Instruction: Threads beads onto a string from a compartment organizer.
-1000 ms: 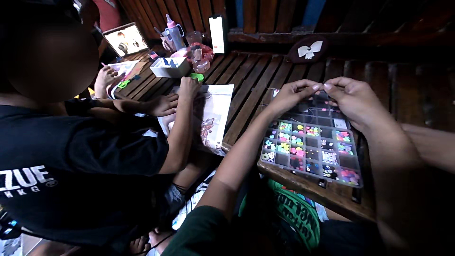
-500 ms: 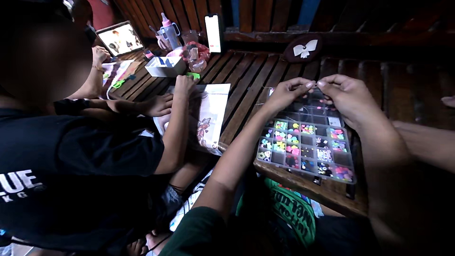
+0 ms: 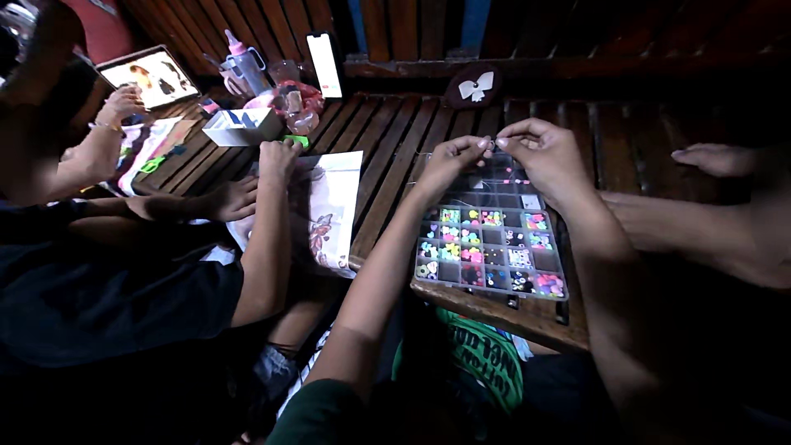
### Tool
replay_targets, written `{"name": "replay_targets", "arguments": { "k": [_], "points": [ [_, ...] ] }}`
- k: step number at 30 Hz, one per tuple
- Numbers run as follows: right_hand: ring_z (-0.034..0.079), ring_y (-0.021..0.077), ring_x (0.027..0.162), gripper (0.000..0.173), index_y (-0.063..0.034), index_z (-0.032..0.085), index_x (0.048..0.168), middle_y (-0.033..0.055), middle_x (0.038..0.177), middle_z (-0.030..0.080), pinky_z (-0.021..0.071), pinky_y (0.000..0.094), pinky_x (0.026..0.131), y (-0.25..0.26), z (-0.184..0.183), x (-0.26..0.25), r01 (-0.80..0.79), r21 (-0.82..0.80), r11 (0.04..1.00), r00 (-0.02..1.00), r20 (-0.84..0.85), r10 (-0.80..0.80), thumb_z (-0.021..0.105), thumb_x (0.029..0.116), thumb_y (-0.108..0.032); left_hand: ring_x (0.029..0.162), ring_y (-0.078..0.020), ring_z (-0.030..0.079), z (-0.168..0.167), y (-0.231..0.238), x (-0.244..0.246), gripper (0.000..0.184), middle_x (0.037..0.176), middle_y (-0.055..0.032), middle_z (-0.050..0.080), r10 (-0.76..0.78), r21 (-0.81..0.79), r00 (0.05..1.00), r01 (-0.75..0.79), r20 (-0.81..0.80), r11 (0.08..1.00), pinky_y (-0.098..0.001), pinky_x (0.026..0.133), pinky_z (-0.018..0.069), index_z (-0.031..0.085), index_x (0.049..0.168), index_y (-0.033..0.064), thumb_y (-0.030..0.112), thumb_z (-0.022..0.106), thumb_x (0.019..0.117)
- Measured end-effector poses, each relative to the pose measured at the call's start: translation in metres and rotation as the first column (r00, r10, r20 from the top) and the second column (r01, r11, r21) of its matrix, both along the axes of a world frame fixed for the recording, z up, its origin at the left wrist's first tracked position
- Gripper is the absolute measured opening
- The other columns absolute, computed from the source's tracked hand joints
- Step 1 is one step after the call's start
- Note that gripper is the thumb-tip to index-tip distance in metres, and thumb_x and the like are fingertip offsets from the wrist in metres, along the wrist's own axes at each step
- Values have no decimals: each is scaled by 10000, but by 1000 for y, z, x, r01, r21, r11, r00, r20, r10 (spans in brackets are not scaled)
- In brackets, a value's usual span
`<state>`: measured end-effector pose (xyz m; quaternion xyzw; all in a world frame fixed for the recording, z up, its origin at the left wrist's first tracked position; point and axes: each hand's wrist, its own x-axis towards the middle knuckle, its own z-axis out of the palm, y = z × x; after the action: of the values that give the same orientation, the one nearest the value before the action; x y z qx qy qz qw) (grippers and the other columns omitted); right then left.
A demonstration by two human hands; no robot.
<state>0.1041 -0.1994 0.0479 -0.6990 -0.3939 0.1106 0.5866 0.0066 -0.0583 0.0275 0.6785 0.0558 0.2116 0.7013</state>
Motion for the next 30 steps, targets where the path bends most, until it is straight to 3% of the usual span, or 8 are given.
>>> {"name": "replay_targets", "arguments": {
  "k": [7,10,12,16,22,27,30],
  "points": [
    [534,-15,746,151,3,655,1124,49,989,643,463,173,722,1,0,-1,39,-72,997,998,43,-36,610,1025,-100,789,-47,621,1,-1,-1,175,885,1,646,-7,-5,1000,7,-10,1000,-223,760,547,649,1041,-14,66,496,1066],
    [599,20,884,183,15,641,1170,97,1118,649,500,197,816,3,-1,-2,30,-54,998,998,48,-27,617,1017,-83,787,-46,619,0,0,0,181,889,1,647,-8,-9,1000,8,-6,1000,-221,752,545,650,1044,-12,72,492,1069],
    [624,112,1029,229,38,633,1210,171,1234,614,520,257,903,3,-3,0,30,-13,999,997,76,-29,625,1008,-68,794,-49,620,0,1,0,184,897,-5,649,-1,-8,1000,1,1,1000,-224,753,545,652,1043,-18,71,492,1069],
    [603,222,1135,233,31,662,1170,216,1283,596,505,347,951,1,-3,1,118,10,993,969,217,-117,648,1007,-136,822,-53,617,0,1,1,182,944,-27,653,27,-1,1000,-27,2,1000,-227,774,540,645,1066,-39,64,495,1065],
    [586,267,1178,239,63,710,1145,254,1273,607,463,381,1032,0,-2,-2,112,-29,993,948,302,-99,643,1012,-122,823,-62,600,4,-3,0,177,956,-62,648,65,-5,998,-65,-2,998,-233,784,529,637,1091,-79,37,508,1055],
    [593,293,1076,236,70,686,1146,283,1259,580,485,408,950,0,-1,-5,158,-40,987,939,314,-137,664,997,-112,796,-51,584,5,-4,1,186,925,-57,641,68,-3,998,-68,-12,998,-219,761,518,638,1085,-82,53,513,1059],
    [598,286,1095,250,70,701,1138,283,1261,584,480,404,972,0,0,-7,171,-54,984,940,308,-147,656,1008,-139,785,-50,579,4,-4,1,184,910,-49,631,98,-20,995,-99,-15,995,-215,750,514,633,1078,-77,63,516,1062]
  ]
}}
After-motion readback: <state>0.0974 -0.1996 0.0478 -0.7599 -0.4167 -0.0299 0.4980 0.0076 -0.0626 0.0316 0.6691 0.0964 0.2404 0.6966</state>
